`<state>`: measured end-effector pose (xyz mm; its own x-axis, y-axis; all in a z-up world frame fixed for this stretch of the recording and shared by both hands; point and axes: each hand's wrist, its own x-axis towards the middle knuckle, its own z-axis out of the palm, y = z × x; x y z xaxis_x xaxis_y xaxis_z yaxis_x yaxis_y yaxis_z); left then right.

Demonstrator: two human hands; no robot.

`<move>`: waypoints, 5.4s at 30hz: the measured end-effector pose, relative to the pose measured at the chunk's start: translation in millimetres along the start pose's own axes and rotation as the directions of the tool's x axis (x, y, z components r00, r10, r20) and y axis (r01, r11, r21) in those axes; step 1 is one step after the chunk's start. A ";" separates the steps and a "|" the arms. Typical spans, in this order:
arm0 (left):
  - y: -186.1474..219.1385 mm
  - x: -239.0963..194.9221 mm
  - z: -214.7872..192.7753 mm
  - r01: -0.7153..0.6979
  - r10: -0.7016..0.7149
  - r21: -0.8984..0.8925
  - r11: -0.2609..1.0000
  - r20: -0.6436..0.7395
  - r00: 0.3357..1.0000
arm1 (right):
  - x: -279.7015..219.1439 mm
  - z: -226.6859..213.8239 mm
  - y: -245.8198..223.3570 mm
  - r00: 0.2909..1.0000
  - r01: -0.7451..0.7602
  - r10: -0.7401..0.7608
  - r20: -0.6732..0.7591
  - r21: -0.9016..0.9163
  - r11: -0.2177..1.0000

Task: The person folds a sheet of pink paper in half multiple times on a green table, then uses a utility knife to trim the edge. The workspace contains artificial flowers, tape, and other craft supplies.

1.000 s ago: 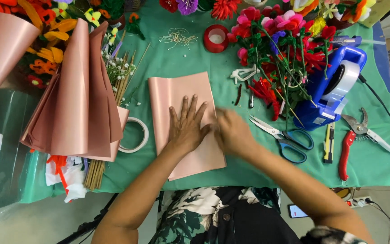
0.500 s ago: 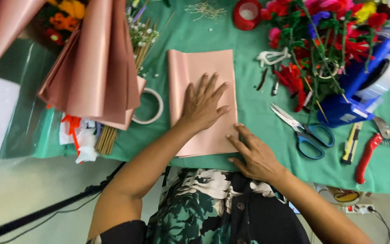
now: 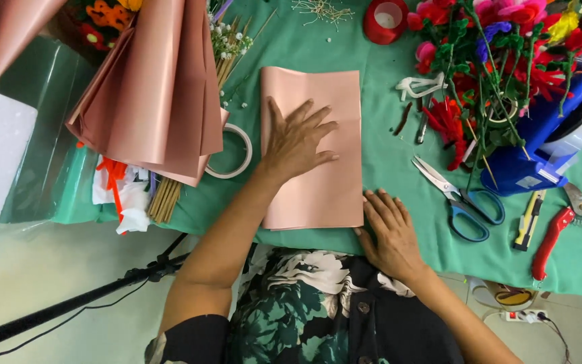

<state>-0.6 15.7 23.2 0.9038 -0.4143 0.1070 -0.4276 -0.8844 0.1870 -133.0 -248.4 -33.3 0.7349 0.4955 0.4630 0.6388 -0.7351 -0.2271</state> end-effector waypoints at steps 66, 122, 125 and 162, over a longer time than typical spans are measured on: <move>8.5 -2.4 -5.1 -0.034 0.046 -0.053 0.998 0.243 0.969 | -1.4 4.1 2.3 0.999 0.012 -0.013 0.032 0.029 1.000; 38.2 -13.1 11.4 -0.018 0.023 -0.028 0.999 0.160 0.987 | 19.2 -8.9 2.7 0.949 0.298 -0.311 0.049 0.176 0.938; 58.1 -15.7 13.8 0.044 -0.040 -0.019 0.999 0.167 0.985 | 14.6 -2.9 7.3 0.947 0.301 -0.317 0.062 0.187 0.935; -8.3 149.5 67.3 0.528 -0.586 -0.255 0.810 -0.409 0.699 | 13.3 -1.5 6.8 0.956 0.281 -0.292 0.031 0.197 0.939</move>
<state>139.2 -53.4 -28.0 0.8756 0.3161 0.3652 0.1270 -0.8802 0.4574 -119.3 -247.5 -27.5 0.5229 0.7028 0.4823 0.8512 -0.4602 -0.2523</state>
